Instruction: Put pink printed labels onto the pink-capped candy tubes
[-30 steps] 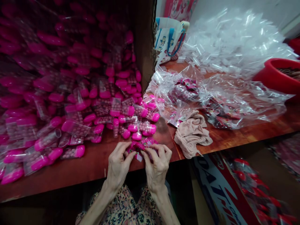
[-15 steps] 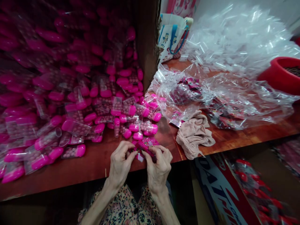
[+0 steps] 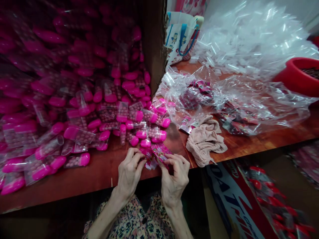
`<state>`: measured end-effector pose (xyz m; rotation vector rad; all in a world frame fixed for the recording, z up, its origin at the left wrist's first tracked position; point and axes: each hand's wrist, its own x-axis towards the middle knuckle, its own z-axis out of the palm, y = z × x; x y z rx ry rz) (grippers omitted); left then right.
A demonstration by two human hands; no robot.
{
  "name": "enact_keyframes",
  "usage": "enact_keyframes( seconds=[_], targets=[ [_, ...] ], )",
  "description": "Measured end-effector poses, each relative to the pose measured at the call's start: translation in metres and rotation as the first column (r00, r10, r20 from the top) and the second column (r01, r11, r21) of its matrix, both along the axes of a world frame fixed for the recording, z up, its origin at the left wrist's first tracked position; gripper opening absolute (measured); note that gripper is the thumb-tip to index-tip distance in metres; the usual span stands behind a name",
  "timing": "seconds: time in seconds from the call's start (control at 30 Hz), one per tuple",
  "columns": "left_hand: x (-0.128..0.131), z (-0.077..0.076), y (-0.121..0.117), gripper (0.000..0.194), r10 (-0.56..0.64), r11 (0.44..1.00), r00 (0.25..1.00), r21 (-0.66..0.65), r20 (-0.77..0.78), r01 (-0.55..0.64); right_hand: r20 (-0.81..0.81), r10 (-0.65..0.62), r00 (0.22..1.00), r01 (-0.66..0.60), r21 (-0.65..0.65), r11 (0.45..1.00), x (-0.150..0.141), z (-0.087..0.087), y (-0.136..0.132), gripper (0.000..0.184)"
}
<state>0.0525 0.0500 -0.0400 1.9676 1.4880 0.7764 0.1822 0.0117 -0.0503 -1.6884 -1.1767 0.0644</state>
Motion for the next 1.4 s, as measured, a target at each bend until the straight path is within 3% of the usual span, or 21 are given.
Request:
enact_keyframes(
  seconds=[0.27, 0.43, 0.57, 0.67, 0.77, 0.87, 1.0, 1.13, 1.23, 1.33, 1.4],
  targets=[
    [0.001, -0.002, -0.001, 0.014, -0.083, 0.992, 0.994, 0.106, 0.07, 0.076, -0.095, 0.001, 0.995, -0.007, -0.058, 0.998, 0.001, 0.001, -0.009, 0.009],
    [-0.001, 0.0, 0.001, 0.017, -0.096, 0.991, 0.991, 0.099, 0.094, 0.087, -0.033, 0.013, 0.999, -0.015, -0.047, 0.999, 0.002, -0.005, -0.007, 0.011],
    [-0.001, -0.001, 0.001, 0.026, -0.033, 0.99, 0.993, 0.137, 0.115, 0.017, 0.039, 0.059, 0.998, -0.057, -0.057, 0.997, 0.001, -0.003, -0.004, 0.009],
    [0.002, -0.003, -0.002, 0.022, -0.101, 0.965, 0.993, 0.236, -0.056, 0.112, 0.06, 0.067, 0.996, -0.063, -0.064, 0.996, 0.0, -0.001, -0.002, 0.009],
    [0.005, -0.005, -0.004, 0.017, -0.167, 0.953, 0.943, 0.2, -0.287, 0.229, 0.046, 0.033, 0.998, -0.03, -0.064, 0.998, 0.003, 0.0, -0.002, 0.011],
    [0.006, -0.005, -0.004, 0.016, -0.18, 0.953, 0.921, 0.17, -0.346, 0.251, -0.008, -0.029, 1.0, 0.028, -0.067, 0.997, 0.009, 0.0, -0.002, 0.013],
    [0.005, -0.004, -0.001, 0.019, -0.168, 0.966, 0.974, 0.173, -0.154, 0.194, -0.171, -0.066, 0.983, 0.043, -0.134, 0.99, 0.014, 0.006, -0.006, 0.017],
    [0.003, 0.005, 0.001, 0.022, -0.121, 0.987, 0.977, 0.124, 0.176, 0.1, -0.353, -0.039, 0.935, -0.047, -0.231, 0.972, 0.007, 0.02, -0.011, 0.02],
    [0.005, 0.02, 0.001, 0.026, 0.017, 0.98, 0.857, -0.179, 0.516, 0.088, -0.582, -0.026, 0.813, -0.172, -0.282, 0.944, -0.002, 0.032, -0.013, 0.019],
    [0.01, 0.032, 0.0, 0.018, 0.274, 0.855, 0.683, -0.496, 0.677, 0.149, -0.735, -0.014, 0.677, -0.283, -0.278, 0.918, -0.01, 0.038, -0.013, 0.019],
    [0.012, 0.035, 0.0, 0.005, 0.39, 0.806, 0.595, -0.573, 0.702, 0.147, -0.777, 0.009, 0.63, -0.326, -0.253, 0.911, -0.014, 0.038, -0.014, 0.022]
  ],
)
